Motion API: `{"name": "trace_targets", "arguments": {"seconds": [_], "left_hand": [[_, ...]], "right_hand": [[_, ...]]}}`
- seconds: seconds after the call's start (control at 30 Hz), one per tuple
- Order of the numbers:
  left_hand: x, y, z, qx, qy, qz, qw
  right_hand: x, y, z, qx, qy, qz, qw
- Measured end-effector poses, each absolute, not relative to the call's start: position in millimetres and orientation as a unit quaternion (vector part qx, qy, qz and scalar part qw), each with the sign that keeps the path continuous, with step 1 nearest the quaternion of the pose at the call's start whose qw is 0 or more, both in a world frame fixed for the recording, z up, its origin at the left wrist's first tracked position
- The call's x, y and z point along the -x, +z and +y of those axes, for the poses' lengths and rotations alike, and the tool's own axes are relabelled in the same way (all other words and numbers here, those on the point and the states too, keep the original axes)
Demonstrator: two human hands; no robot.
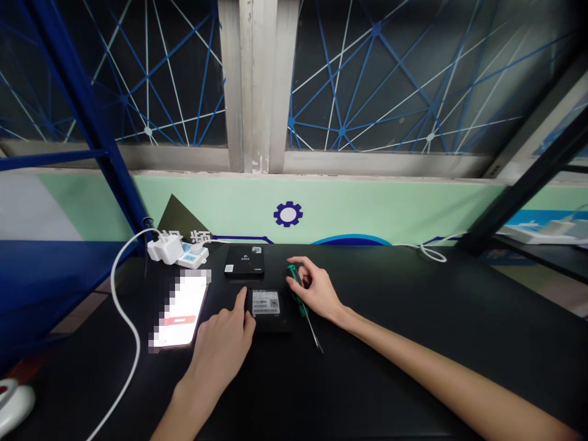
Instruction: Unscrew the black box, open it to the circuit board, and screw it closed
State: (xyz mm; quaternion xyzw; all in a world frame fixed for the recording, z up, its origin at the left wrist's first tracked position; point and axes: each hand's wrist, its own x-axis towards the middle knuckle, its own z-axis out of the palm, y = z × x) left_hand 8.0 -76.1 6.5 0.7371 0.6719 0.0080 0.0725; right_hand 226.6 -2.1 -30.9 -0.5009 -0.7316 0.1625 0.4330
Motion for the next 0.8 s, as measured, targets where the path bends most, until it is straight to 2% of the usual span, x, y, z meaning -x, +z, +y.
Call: {"name": "trace_targets", "arguments": {"seconds": [0.23, 0.47, 0.57, 0.63, 0.8], "left_hand": [[-10.9, 7.4, -76.0, -0.732, 0.003, 0.678, 0.064], [-9.5, 5.3, -75.5, -0.731, 0.003, 0.680, 0.051], [-8.9, 5.7, -75.0, -0.732, 0.001, 0.678, 0.061], [-8.9, 6.5, -75.0, -0.731, 0.001, 0.679, 0.069], [-9.5, 8.7, -75.5, -0.730, 0.000, 0.680, 0.065]], "right_hand": [[-225.6, -29.9, -5.2, 0.494, 0.162, -0.747, 0.414], [-230.1, -34.0, 5.0, 0.467, 0.294, -0.652, 0.520], [-234.8, -33.2, 9.8, 0.467, 0.310, -0.633, 0.533], [-238.3, -30.8, 11.0, 0.483, 0.279, -0.656, 0.508], [-243.1, -24.5, 8.9, 0.550, 0.168, -0.728, 0.373]]}}
